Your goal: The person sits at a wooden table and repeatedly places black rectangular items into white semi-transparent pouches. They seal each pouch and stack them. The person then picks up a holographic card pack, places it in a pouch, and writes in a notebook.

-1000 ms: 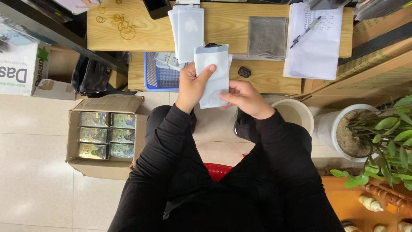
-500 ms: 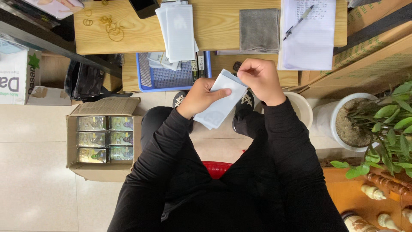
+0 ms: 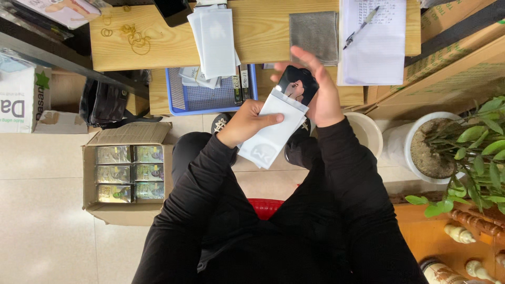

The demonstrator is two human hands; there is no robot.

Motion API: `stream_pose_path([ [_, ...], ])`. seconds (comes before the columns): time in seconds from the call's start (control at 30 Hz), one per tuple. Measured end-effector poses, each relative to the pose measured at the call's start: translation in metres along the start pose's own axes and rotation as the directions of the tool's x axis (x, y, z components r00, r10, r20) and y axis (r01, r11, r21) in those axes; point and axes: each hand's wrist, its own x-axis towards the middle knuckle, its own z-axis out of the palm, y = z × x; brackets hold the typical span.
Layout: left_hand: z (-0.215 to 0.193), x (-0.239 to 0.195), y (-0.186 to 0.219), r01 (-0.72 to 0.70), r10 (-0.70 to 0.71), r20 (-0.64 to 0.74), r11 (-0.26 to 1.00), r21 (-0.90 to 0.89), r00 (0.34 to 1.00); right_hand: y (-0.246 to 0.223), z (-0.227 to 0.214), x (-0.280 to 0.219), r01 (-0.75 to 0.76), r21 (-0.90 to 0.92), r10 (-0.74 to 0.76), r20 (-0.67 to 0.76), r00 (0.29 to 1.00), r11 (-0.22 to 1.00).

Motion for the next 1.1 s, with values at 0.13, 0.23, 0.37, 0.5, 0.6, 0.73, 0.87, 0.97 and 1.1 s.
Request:
stream_pose_path([
  [0.13, 0.005, -0.002, 0.002, 0.019, -0.018, 0.013, 1.0, -0.025, 1.0, 0.002, 0.011, -0.001, -0.037, 0.167, 0.044, -0.038, 0.998, 0.985],
  [0.23, 0.007, -0.002, -0.001, 0.035, -0.038, 0.047, 0.998, 0.06, 0.998, -0.005, 0.003, 0.005, 0.005, 0.279, 0.043, -0.165, 0.985, 0.96],
  [0.37, 0.009, -0.001, -0.005, 0.031, -0.041, 0.143, 0.997, 0.071, 0.989, -0.025, -0.007, 0.013, 0.124, 0.367, 0.042, -0.413, 0.91, 0.922],
  [0.5, 0.012, 0.001, -0.005, 0.098, -0.113, 0.107, 0.985, 0.14, 0.988, -0.043, -0.023, 0.017, 0.388, 0.316, -0.091, -0.664, 0.742, 0.866],
  [0.6, 0.015, 0.006, -0.011, 0.149, -0.147, -0.029, 0.986, 0.078, 0.989, -0.046, -0.02, 0.013, 0.311, 0.363, -0.026, -0.614, 0.789, 0.878],
  [0.73, 0.02, 0.012, -0.022, 0.027, -0.049, -0.099, 0.977, -0.209, 0.994, -0.021, -0.006, 0.014, 0.113, 0.389, 0.049, -0.383, 0.923, 0.915],
  [0.87, 0.02, 0.009, -0.022, -0.088, 0.056, -0.161, 0.976, -0.199, 0.985, -0.008, 0.018, 0.011, -0.09, 0.24, 0.155, -0.268, 0.951, 0.967],
  [0.97, 0.017, 0.005, -0.019, -0.182, 0.154, -0.212, 0.977, -0.116, 0.965, -0.002, 0.027, 0.011, -0.116, 0.115, 0.131, -0.14, 0.981, 0.987],
  [1.1, 0.014, 0.004, -0.028, -0.318, 0.328, -0.326, 0.944, 0.084, 0.887, 0.002, 0.021, 0.008, 0.197, -0.223, -0.191, 0.049, 0.98, 0.955],
])
